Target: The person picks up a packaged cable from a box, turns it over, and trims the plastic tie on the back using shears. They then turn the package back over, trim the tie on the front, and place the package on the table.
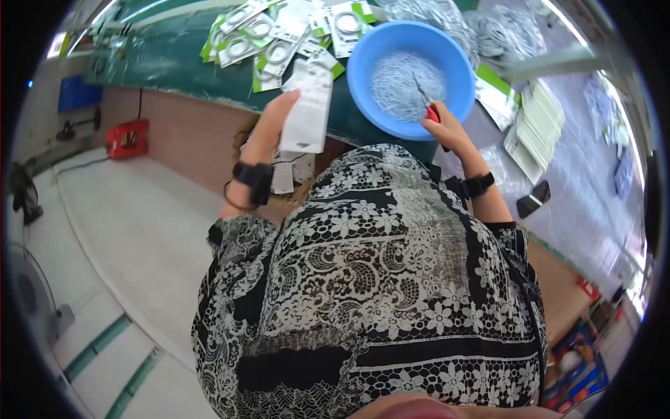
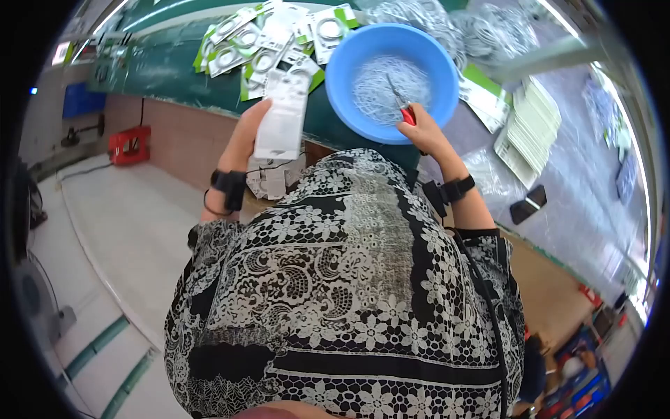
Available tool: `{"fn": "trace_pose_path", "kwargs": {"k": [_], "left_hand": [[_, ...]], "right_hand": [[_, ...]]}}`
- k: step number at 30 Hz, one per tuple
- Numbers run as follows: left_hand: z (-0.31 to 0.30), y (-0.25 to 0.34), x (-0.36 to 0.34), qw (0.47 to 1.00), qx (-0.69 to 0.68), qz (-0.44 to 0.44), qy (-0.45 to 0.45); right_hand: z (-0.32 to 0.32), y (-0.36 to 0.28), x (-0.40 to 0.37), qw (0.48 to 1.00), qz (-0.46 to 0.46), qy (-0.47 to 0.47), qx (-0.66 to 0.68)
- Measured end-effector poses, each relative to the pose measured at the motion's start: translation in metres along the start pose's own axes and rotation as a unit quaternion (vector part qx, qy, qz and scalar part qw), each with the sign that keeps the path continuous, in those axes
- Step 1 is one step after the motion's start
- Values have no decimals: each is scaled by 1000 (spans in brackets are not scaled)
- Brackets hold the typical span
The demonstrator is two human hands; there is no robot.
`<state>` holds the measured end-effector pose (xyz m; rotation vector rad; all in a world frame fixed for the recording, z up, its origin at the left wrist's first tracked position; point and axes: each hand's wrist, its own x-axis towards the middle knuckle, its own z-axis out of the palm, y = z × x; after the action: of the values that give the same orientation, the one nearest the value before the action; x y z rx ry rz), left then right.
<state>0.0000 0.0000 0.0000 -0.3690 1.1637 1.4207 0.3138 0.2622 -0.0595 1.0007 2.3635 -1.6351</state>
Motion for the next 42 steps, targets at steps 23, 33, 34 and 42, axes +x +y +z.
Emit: {"fn": "trace_pose_path", "kwargs": {"k": [23,33,34,42], "left_hand": [[-37,-10,150,504,793,285,190],[31,-10,35,943,-24,151,-295],[51,-12,27,930,-30,147,-337],[144,-44,9,895,38,118,-429]], "right_hand": [[-1,-39,-22,996,70,54,-30],[13,-75,-20,993,-93,79,-5],[14,-82,-22,984,-149,91,-23],[-4,-77,-37,941,-241,213,-106]]}}
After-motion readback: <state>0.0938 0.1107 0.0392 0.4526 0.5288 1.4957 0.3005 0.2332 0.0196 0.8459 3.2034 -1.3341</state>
